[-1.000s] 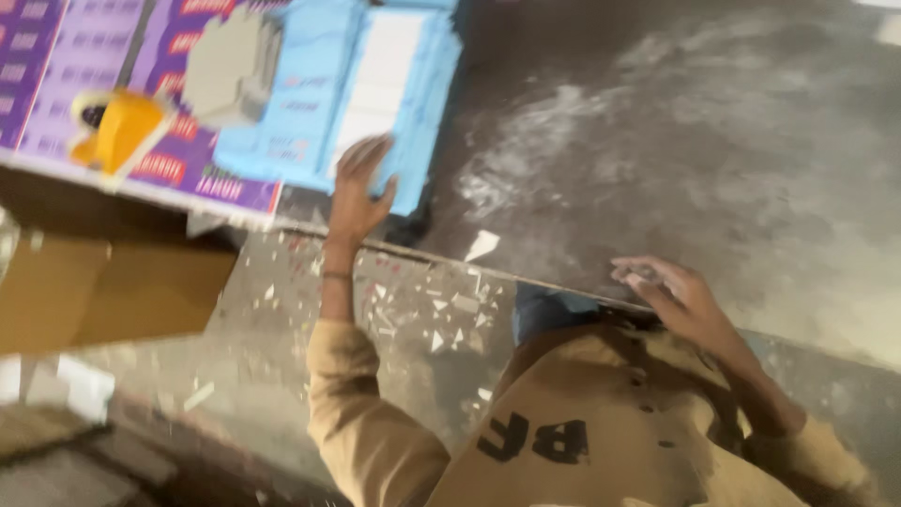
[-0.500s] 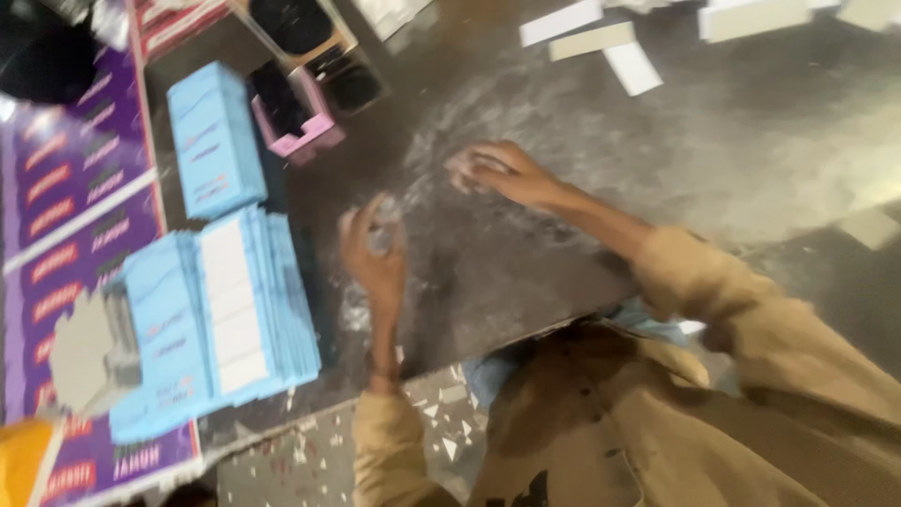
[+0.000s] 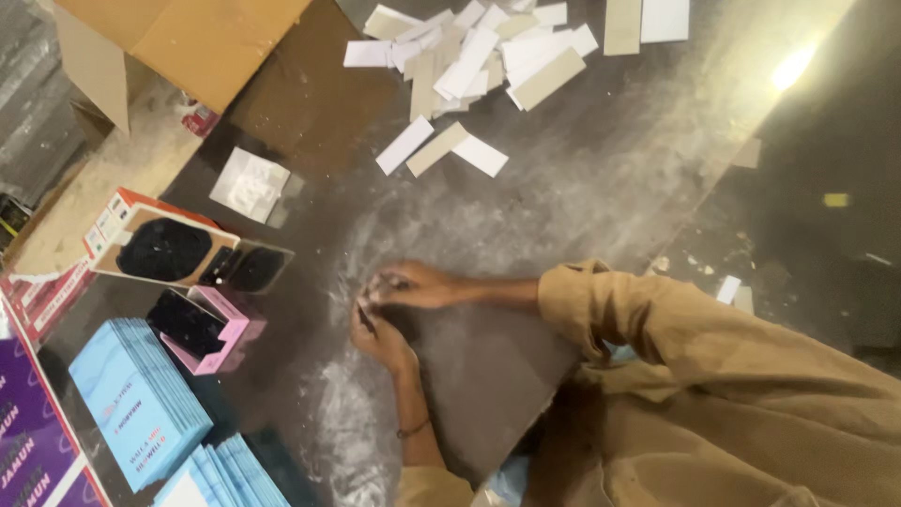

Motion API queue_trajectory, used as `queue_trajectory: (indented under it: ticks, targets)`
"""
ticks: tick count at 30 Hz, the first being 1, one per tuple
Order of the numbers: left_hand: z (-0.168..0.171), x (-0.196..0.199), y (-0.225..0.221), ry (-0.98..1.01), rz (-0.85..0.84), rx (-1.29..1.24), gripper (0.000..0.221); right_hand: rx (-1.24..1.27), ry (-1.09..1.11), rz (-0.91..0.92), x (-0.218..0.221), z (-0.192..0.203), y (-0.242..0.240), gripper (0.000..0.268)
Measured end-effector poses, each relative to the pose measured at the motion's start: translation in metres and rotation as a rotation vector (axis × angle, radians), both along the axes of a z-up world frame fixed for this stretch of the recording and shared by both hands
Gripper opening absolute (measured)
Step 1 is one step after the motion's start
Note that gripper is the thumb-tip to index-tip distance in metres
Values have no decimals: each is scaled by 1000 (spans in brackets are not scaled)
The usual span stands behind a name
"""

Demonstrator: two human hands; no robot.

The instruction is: The person folds and assembles flat-packed cardboard boxes on a workbench. They fold the side flaps, press the seams, and stack the completed boxes. The person handles multiple boxes one at a time, aligning and stacking them into a neat pile.

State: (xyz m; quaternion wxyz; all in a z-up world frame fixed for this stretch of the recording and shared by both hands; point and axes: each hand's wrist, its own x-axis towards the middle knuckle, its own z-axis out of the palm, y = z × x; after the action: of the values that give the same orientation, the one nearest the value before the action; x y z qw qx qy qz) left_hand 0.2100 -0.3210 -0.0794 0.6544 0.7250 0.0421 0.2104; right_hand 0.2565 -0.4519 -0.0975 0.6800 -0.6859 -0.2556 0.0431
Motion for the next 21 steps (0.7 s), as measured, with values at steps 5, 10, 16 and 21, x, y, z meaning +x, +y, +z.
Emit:
queue_trajectory:
  ticks: [5,10,16,21]
  targets:
    - [-14,-8,6,50,34,-87,32,-143,65,42,-17,6,2,43]
    - [-46,1,9,-102,-72,-66,31,-125,132,-17,-15,-25,1,36]
    - [-52,3,3,-68,-122,47,23,-163,-5,77,2,-58,-16,34]
    - [-29,-4,-2,41,-76,16,13,12,224,123,-7,-39,-13,32]
